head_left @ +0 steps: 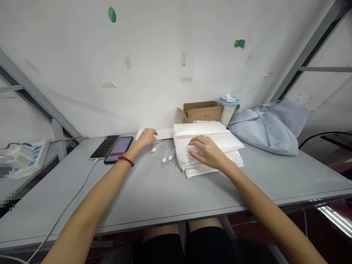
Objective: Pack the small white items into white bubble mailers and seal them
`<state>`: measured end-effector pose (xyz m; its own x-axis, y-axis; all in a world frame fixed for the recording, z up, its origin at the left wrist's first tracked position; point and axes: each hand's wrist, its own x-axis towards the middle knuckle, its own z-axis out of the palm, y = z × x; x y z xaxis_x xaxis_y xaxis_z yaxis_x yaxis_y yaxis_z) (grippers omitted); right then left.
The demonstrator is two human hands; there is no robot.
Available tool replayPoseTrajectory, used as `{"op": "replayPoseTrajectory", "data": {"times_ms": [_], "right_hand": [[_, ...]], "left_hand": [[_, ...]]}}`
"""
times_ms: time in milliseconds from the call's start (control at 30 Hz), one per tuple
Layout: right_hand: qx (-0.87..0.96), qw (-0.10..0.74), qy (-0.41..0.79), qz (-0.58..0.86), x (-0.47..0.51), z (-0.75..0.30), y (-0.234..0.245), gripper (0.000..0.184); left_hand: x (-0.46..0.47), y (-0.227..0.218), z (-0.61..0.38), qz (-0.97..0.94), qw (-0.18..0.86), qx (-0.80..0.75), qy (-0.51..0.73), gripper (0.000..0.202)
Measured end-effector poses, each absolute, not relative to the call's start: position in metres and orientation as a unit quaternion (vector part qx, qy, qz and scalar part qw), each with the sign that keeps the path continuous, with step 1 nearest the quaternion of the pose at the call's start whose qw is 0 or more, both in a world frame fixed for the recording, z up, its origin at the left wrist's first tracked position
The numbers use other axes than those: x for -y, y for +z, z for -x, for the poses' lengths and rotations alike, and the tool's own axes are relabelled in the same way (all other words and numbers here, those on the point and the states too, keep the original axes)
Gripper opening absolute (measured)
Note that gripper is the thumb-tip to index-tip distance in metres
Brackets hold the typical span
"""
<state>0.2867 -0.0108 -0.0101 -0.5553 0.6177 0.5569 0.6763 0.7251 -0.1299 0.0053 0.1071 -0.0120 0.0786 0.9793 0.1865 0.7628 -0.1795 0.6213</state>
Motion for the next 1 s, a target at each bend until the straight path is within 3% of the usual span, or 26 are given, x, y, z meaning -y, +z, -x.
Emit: {"op": "replayPoseTrajectory", "data": {"times_ms": [233, 500, 1000], "right_hand": [[0.876, 0.305, -0.057, 0.369, 0.009, -0.286, -0.012, 0.020], [0.881, 0.291, -0.054, 0.371, 0.010, -0.284, -0.012, 0.019], [0.881, 0.296, -0.041, 0.368, 0.008, -0.284, -0.014, 0.020]], "left_hand": [[-0.118, -0.018, 0.013, -0.742, 0.131, -0.627, 0.198, 0.015], [-0.116, -0.029, 0.018, -0.778, 0.092, -0.597, 0.175, 0.011], [-0.096, -0.021, 0.019, -0.718, -0.050, -0.630, 0.292, 0.020]]}}
